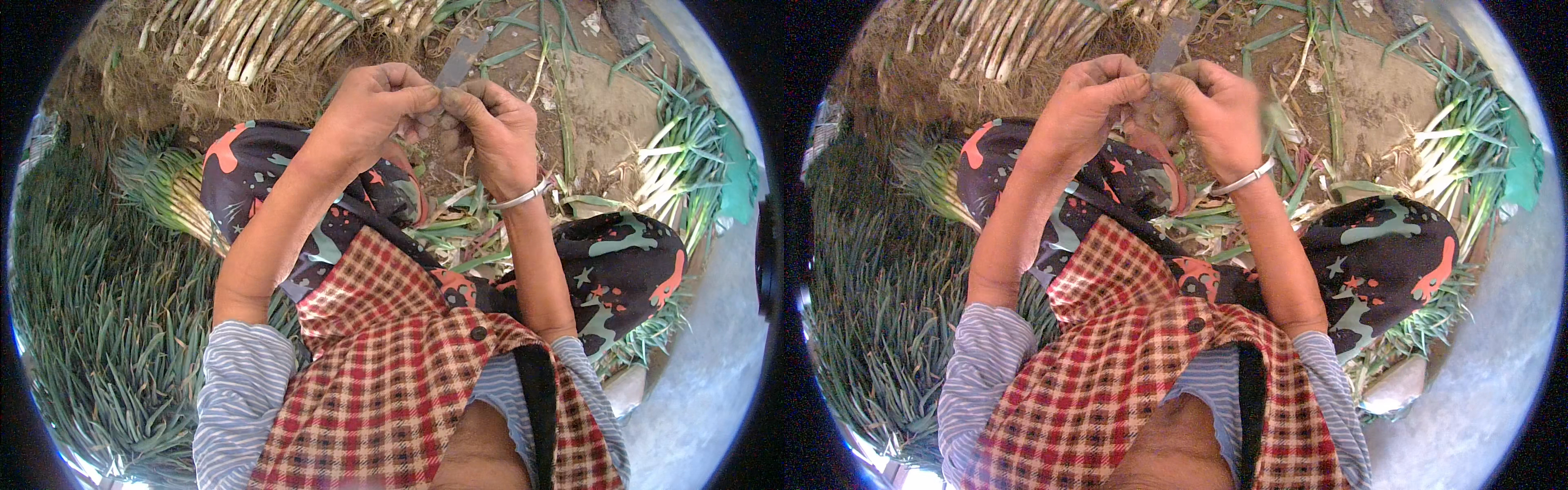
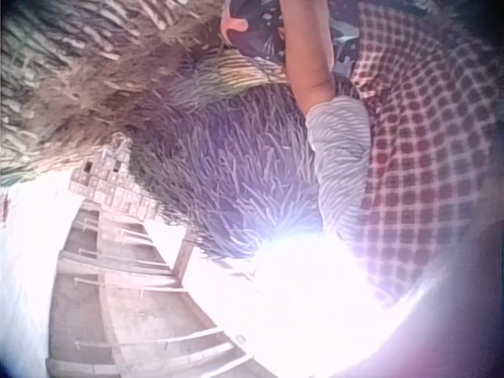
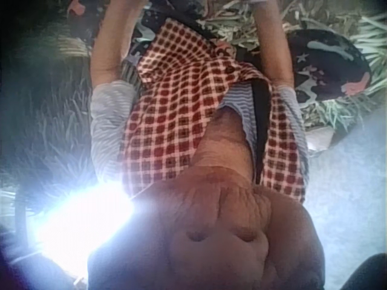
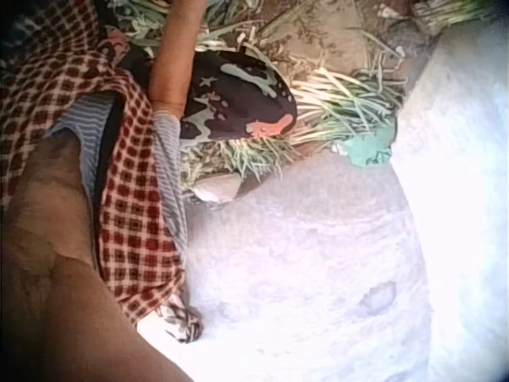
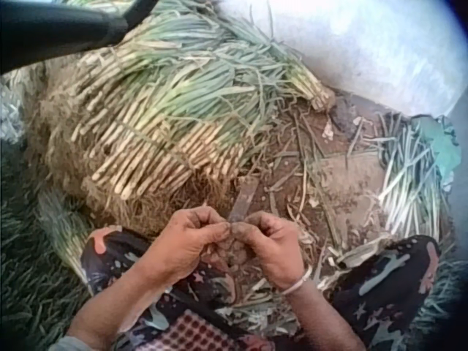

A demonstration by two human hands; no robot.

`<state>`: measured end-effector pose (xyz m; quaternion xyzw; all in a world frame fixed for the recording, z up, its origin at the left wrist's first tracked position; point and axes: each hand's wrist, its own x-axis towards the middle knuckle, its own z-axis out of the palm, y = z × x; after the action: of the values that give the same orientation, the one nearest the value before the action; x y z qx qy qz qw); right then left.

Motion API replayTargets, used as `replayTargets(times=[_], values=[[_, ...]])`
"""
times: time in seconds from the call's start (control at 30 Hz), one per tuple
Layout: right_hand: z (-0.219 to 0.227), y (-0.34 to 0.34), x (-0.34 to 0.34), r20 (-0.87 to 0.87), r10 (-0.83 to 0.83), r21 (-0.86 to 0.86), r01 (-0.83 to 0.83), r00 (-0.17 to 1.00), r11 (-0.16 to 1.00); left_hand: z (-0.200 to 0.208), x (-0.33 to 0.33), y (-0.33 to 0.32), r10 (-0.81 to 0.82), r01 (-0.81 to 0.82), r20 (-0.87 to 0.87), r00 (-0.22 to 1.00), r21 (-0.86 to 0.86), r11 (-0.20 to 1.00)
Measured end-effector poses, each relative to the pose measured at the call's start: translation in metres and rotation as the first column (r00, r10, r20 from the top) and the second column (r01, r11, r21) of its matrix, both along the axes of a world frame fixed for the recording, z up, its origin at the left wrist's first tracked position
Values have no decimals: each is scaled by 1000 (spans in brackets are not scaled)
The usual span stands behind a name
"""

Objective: The person bundles leeks using strips of leaf and a small blade, then moves the finished bundles into a pile.

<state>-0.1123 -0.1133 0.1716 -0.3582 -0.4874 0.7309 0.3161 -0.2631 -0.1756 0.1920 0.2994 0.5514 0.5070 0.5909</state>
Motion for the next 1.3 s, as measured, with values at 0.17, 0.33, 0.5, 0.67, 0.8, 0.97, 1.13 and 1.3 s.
replayTargets(times=[0.17, 0.33, 0.5, 0.67, 0.8, 0.97, 1.13, 1.3], values=[[-6, 7, 6, 36, 44, -89, -40, 998, 995, -6, 10, 2, 36, -38, -21, 999, -78, 996], [-35, 16, 10, 197, 90, 65, -104, 976, 992, -7, 15, -4, -221, 186, -331, 918, -135, 973], [-143, 32, 51, 757, 122, 350, -556, 642, 754, -9, 7, -7, -81, 166, -455, 887, 150, 975], [-139, -13, 23, 857, 331, 166, -821, 395, 547, 6, -4, -21, -22, 78, -379, 925, 132, 988], [-111, 1, -23, 388, 218, 514, -407, 895, 755, 8, 2, -15, 103, -36, -236, 966, 273, 961], [-64, 35, -103, 69, 506, 153, -510, 860, 846, 44, -7, -18, 193, -74, -268, 944, 397, 915], [-5, 63, -210, 528, 178, 746, -554, 830, 370, 72, -49, -15, 432, -134, -408, 805, 584, 801], [21, 83, -292, 462, -84, 883, -450, 883, 129, 48, -96, -10, 598, -392, -384, 703, 492, 778]])
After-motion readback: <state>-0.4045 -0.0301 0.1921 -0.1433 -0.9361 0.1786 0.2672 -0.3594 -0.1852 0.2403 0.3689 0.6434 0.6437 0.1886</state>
